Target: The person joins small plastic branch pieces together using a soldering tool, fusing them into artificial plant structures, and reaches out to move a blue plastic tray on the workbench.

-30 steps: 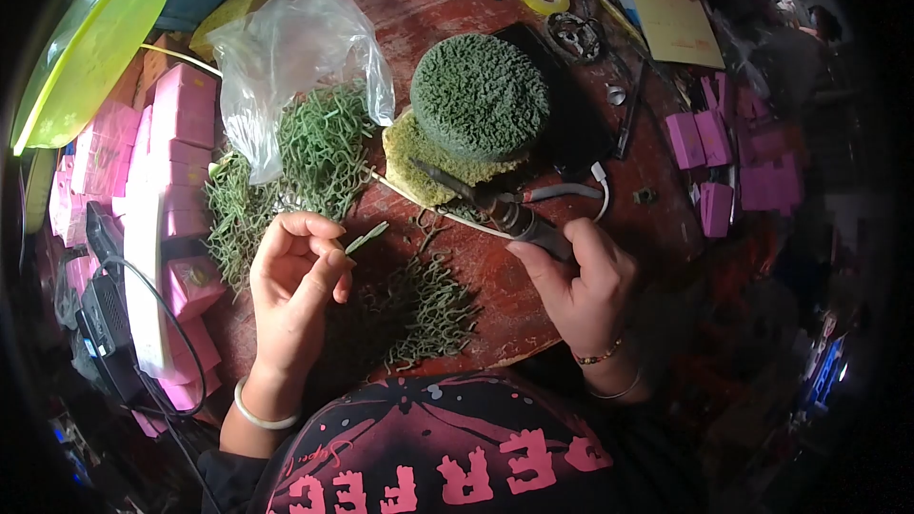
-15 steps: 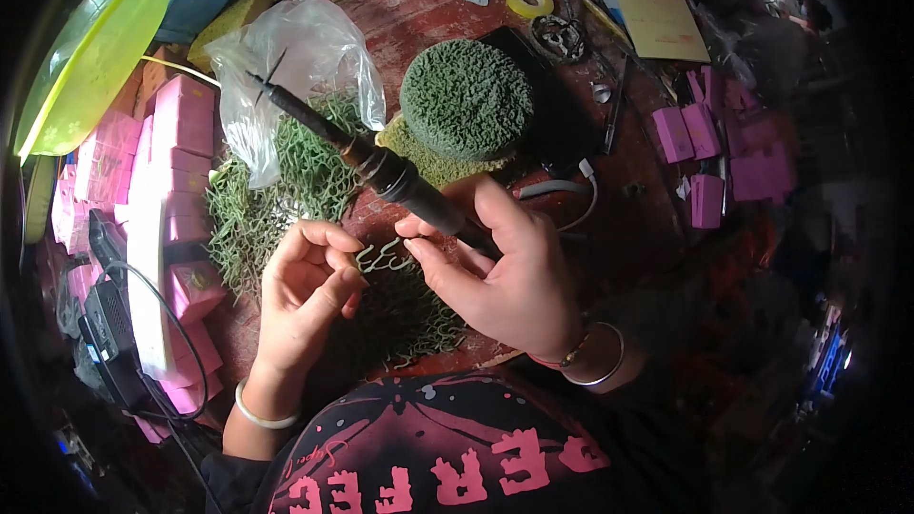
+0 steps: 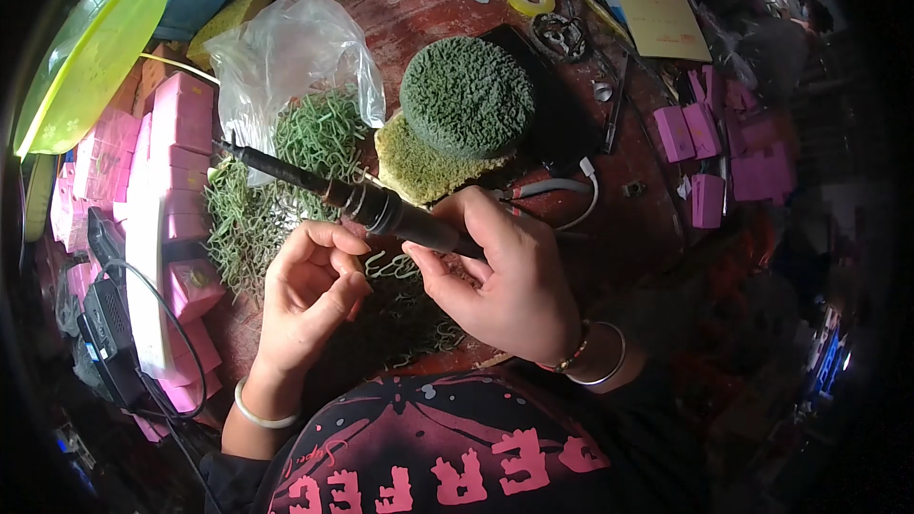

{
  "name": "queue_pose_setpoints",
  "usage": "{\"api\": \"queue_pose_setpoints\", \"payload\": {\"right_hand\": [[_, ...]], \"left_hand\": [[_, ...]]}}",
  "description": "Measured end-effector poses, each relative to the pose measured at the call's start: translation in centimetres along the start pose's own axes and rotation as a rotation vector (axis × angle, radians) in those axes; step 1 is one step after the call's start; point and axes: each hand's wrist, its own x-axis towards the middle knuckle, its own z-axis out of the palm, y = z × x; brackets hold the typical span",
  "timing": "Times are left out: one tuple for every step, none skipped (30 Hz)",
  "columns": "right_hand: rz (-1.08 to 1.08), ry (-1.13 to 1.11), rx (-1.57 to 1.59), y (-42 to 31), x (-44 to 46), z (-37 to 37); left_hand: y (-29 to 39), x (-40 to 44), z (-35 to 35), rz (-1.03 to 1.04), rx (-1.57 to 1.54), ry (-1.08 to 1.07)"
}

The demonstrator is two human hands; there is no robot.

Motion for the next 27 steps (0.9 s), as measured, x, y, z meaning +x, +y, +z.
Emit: {"api": "queue_pose_setpoints", "payload": {"right_hand": [[0.000,0.000,0.000,0.0,0.0,-0.1],[0.008,-0.011,-0.006,0.0,0.0,-0.1],[0.015,-0.021,-0.012,0.0,0.0,-0.2],[0.016,-0.022,-0.011,0.1,0.0,-0.1],[0.014,-0.016,0.017,0.3,0.0,0.0],[0.013,-0.010,0.044,0.4,-0.1,0.1],[0.013,-0.011,0.045,0.4,0.0,0.1],[0.023,-0.025,0.065,0.2,0.0,-0.1],[0.033,-0.040,0.086,0.2,0.0,-0.1],[0.034,-0.040,0.086,0.3,0.0,0.0],[0.020,-0.020,0.105,0.6,-0.1,0.2],[0.006,-0.001,0.124,0.8,-0.1,0.4],[0.007,-0.001,0.124,0.9,-0.2,0.4],[0.016,0.018,0.123,0.9,-0.2,0.5],[0.024,0.038,0.121,0.9,-0.2,0.5],[0.025,0.038,0.121,0.9,-0.2,0.3],[0.033,0.037,0.074,0.7,-0.2,0.0],[0.041,0.036,0.027,0.5,-0.2,-0.5],[0.131,0.004,-0.035,-0.1,-0.4,-1.4],[0.117,0.108,0.016,0.4,-0.7,-1.1],[0.062,0.135,-0.058,1.3,-1.0,-1.5],[0.007,0.162,-0.131,2.0,-1.4,-2.2],[0.033,0.210,-0.162,2.1,-1.7,-2.7],[0.041,0.224,-0.210,2.3,-2.1,-3.2],[-0.008,0.226,-0.332,3.2,-2.8,-4.1],[-0.058,0.227,-0.453,3.9,-3.3,-4.6],[-0.057,0.226,-0.453,3.9,-3.5,-4.7]], "left_hand": [[0.0,0.0,0.0,0.005,0.006,-0.004],[0.0,0.0,0.0,0.005,0.006,-0.004],[0.0,0.0,0.0,0.001,0.005,-0.007],[0.0,0.0,-0.1,-0.003,0.005,-0.009],[0.0,0.0,0.0,-0.003,0.005,-0.008],[0.1,0.0,0.0,-0.003,0.008,-0.010],[0.1,0.0,0.0,-0.002,0.011,-0.013],[0.1,0.0,0.0,-0.003,0.011,-0.013],[0.1,0.0,0.0,-0.008,0.011,-0.012],[0.1,0.0,0.0,-0.014,0.011,-0.011],[0.1,0.0,0.0,-0.014,0.012,-0.011],[0.1,0.0,0.0,-0.012,0.016,-0.014],[0.1,0.0,0.0,-0.010,0.021,-0.016],[0.1,0.0,0.0,-0.010,0.021,-0.017],[0.1,0.0,0.0,-0.010,0.021,-0.019],[0.1,0.0,-0.1,-0.010,0.021,-0.022],[0.2,0.0,0.0,-0.010,0.022,-0.021],[0.4,0.0,0.1,-0.011,0.041,-0.013],[0.5,0.0,0.2,-0.012,0.059,-0.003],[0.5,0.0,0.2,-0.012,0.058,-0.001],[0.4,0.0,0.3,0.016,0.082,0.002],[0.4,0.0,0.3,0.043,0.106,0.006],[0.3,0.0,0.3,0.042,0.105,0.010],[0.3,0.1,0.3,0.062,0.121,0.012],[0.2,0.1,0.4,0.082,0.136,0.013],[0.2,0.1,0.4,0.081,0.135,0.015],[0.2,0.1,0.4,0.092,0.147,0.018]]}}
